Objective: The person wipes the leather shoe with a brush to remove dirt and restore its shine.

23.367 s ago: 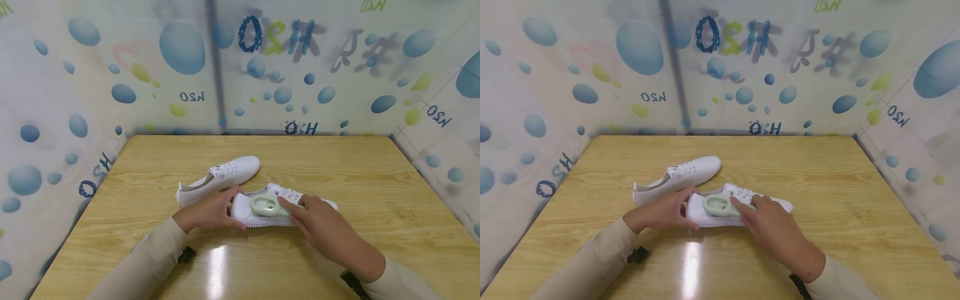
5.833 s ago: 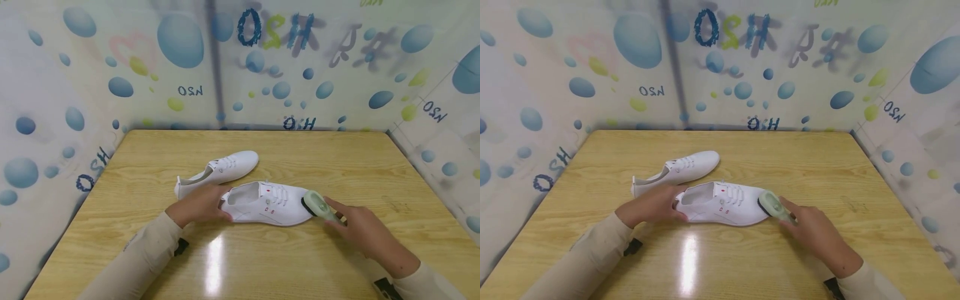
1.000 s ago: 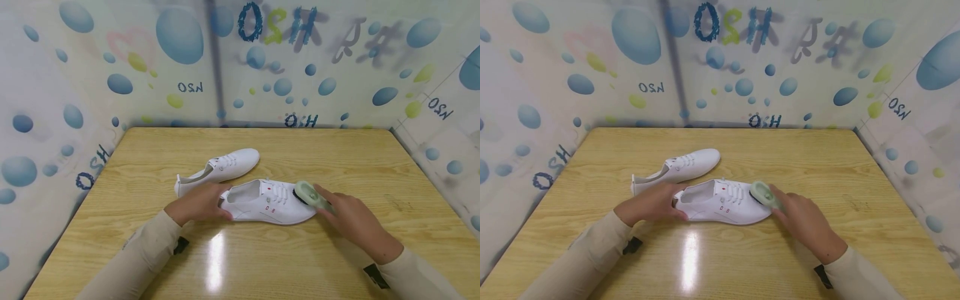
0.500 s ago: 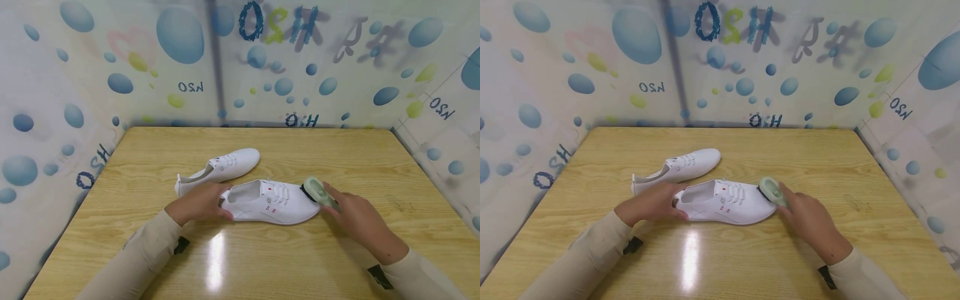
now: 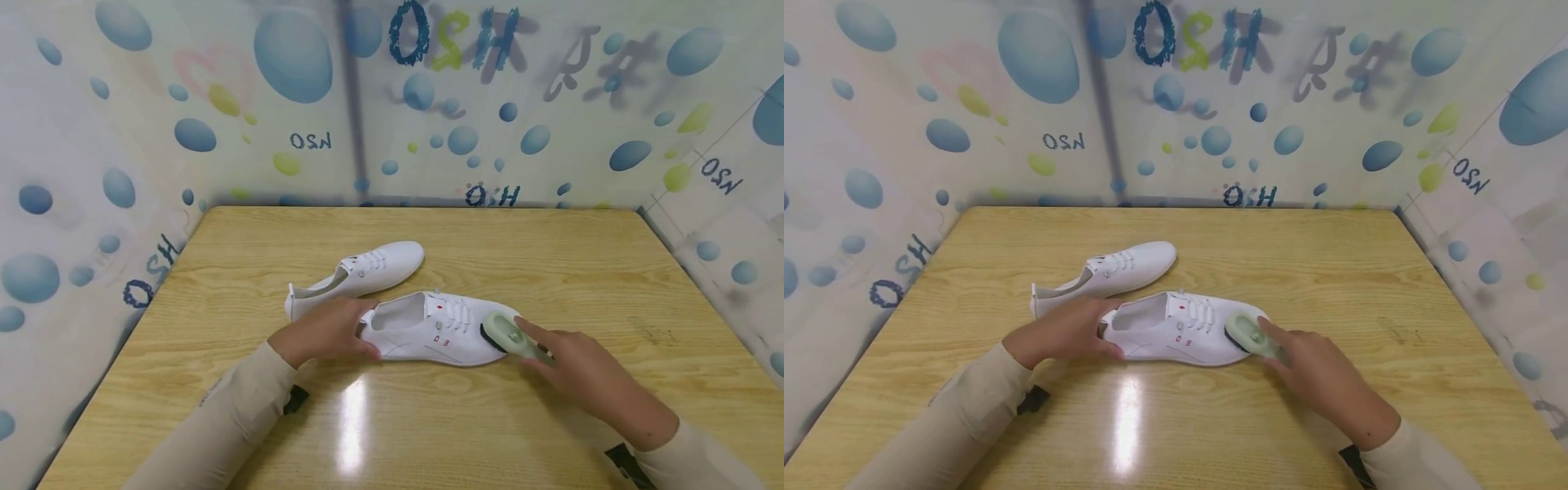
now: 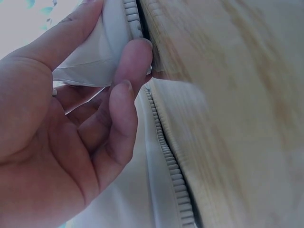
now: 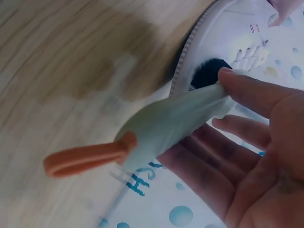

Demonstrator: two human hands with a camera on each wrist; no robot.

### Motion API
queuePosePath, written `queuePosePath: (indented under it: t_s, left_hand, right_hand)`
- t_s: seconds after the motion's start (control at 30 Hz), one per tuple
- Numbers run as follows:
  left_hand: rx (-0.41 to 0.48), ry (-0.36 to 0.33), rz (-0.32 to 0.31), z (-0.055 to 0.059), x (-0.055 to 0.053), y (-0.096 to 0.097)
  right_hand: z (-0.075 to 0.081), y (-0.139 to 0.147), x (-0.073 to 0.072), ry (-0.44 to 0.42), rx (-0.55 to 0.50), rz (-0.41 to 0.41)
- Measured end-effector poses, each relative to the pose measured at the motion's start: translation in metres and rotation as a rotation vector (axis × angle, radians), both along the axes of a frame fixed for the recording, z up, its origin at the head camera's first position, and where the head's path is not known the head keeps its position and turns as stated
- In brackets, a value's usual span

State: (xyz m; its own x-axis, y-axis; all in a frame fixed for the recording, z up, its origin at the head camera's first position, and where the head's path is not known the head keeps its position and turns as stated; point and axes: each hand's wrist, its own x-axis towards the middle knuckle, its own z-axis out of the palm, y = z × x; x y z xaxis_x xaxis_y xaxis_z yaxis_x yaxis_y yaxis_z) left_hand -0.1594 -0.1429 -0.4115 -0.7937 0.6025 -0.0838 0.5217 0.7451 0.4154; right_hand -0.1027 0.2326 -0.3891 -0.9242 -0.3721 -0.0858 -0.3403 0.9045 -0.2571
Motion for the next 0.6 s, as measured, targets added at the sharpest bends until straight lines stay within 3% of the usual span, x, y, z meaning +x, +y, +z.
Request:
queuePosePath:
  t_s: [0.3, 0.6]
  left_hand:
    - [0.008, -0.005, -0.002, -0.001, 0.000, 0.000]
    - [0.009, -0.013, 0.008, -0.001, 0.001, -0.001]
  right_hand:
    - [-0.004, -0.009, -0.014, 0.120, -0.027, -0.003]
    - [-0.003, -0.001, -0.011, 0.090, -0.001, -0.061]
